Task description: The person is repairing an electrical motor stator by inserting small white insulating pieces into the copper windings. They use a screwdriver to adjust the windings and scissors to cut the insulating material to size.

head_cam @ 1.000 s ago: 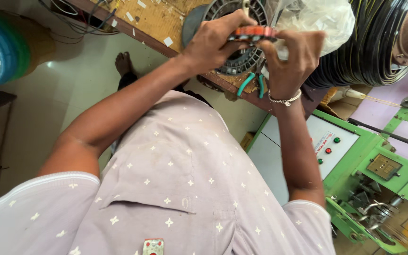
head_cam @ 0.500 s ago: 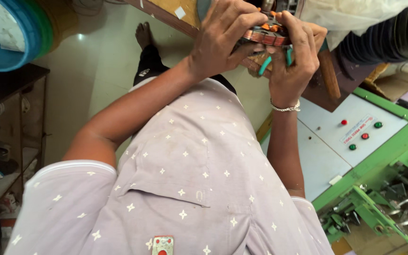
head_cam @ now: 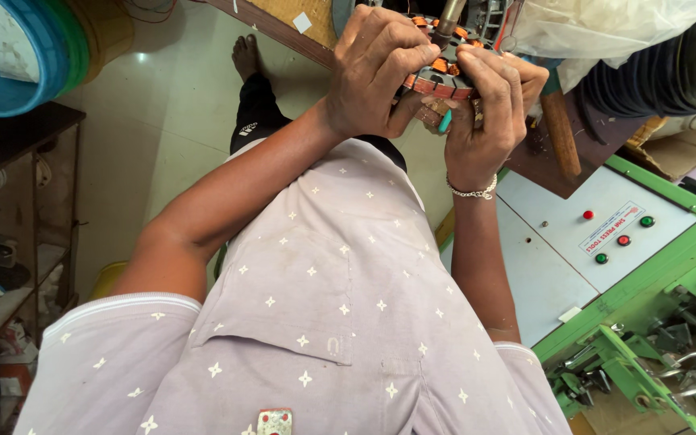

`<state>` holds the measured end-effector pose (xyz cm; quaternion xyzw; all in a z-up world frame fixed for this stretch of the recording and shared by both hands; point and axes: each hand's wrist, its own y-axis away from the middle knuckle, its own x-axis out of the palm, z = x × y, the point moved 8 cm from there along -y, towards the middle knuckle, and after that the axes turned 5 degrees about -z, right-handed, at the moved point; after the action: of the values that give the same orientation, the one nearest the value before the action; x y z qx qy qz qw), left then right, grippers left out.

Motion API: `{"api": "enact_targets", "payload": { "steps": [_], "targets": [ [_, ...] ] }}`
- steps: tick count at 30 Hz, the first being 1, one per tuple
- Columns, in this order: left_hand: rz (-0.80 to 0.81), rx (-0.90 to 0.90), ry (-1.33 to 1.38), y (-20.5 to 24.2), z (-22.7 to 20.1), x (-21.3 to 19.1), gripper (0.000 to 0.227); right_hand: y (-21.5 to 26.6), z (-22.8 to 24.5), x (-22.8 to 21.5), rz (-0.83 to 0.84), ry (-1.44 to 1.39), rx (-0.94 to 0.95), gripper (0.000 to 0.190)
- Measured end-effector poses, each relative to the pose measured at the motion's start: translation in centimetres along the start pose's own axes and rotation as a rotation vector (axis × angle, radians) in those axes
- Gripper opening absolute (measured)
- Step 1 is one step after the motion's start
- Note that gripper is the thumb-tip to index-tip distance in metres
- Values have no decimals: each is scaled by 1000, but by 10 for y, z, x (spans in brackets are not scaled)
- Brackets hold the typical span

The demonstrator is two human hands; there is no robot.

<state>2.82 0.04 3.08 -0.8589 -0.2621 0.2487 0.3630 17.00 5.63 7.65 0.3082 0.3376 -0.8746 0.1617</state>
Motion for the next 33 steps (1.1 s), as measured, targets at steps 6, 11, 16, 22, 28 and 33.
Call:
{"api": "enact_targets", "payload": {
  "steps": [6, 11, 16, 22, 28, 33],
  "targets": [
    [-4, -29, 6, 2, 0, 1, 36, 2, 0, -1, 25, -4, 39, 22],
    [-3, -32, -2, 3, 0, 3, 34, 2, 1, -2, 39, 0, 61, 23],
    [-16, -41, 7, 2, 0, 3, 32, 0, 3, 0, 51, 1, 96, 16],
    [-35, -88, 14, -1, 2, 3, 34, -6, 2, 1, 31, 30, 113, 18],
    [31, -122, 57, -16, 5, -3, 39, -4, -27, 1, -41, -385, 200, 60],
    [245, -239, -8, -36, 17, -8, 45, 24, -67, 4, -202, -445, 434, 53]
  ]
}}
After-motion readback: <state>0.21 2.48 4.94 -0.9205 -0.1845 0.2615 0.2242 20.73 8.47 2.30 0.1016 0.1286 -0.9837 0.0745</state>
